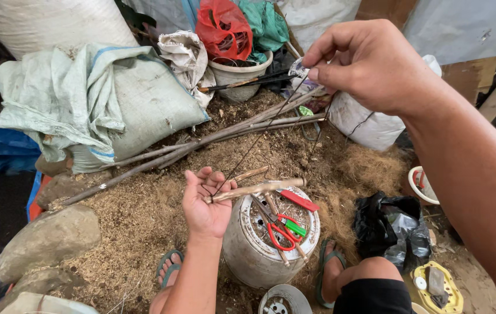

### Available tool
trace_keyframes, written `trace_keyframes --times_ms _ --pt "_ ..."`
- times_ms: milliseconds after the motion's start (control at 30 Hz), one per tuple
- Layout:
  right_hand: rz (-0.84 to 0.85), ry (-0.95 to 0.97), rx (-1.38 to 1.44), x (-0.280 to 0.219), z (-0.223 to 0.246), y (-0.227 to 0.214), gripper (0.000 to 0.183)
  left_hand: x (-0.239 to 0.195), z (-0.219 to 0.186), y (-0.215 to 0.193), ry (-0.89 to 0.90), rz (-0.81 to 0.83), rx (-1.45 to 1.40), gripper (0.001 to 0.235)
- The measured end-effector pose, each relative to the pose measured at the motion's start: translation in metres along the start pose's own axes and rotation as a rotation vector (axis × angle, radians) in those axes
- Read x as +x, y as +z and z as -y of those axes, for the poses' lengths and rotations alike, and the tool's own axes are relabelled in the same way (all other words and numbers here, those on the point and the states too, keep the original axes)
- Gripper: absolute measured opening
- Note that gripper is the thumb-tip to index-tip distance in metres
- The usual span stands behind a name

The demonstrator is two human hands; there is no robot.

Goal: The person sits on the ground and assembles a fishing rig by threading a line through a small wooden stick and tying knots. They use scissors to trim the line and repeat the process with another stick.

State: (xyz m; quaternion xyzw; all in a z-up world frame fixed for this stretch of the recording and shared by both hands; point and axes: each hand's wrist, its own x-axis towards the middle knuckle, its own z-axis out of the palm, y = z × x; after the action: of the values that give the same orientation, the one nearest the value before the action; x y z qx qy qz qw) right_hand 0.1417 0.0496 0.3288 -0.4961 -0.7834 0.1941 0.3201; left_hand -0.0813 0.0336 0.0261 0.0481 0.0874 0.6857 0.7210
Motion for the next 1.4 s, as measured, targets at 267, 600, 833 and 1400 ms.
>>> trace_keyframes --times_ms 267,600,833,1400 --pt "-0.071 -0.124 -0.063 0.015 0.006 -0.009 0.008 0.009 0.010 0.000 0.056 -0.242 0.072 0.041" --pt "-0.113 -0.095 -0.117 0.030 0.013 -0.020 0.011 0.028 0.034 -0.046 0.105 -0.189 0.473 0.020" --pt "-0.113 -0.015 -0.142 0.023 0.029 -0.014 0.011 0.021 0.038 -0.023 0.193 -0.051 0.682 0.055" --pt "0.018 -0.038 -0.045 0.010 0.059 0.018 0.012 0.017 0.045 -0.020 -0.110 0.047 0.487 0.037"
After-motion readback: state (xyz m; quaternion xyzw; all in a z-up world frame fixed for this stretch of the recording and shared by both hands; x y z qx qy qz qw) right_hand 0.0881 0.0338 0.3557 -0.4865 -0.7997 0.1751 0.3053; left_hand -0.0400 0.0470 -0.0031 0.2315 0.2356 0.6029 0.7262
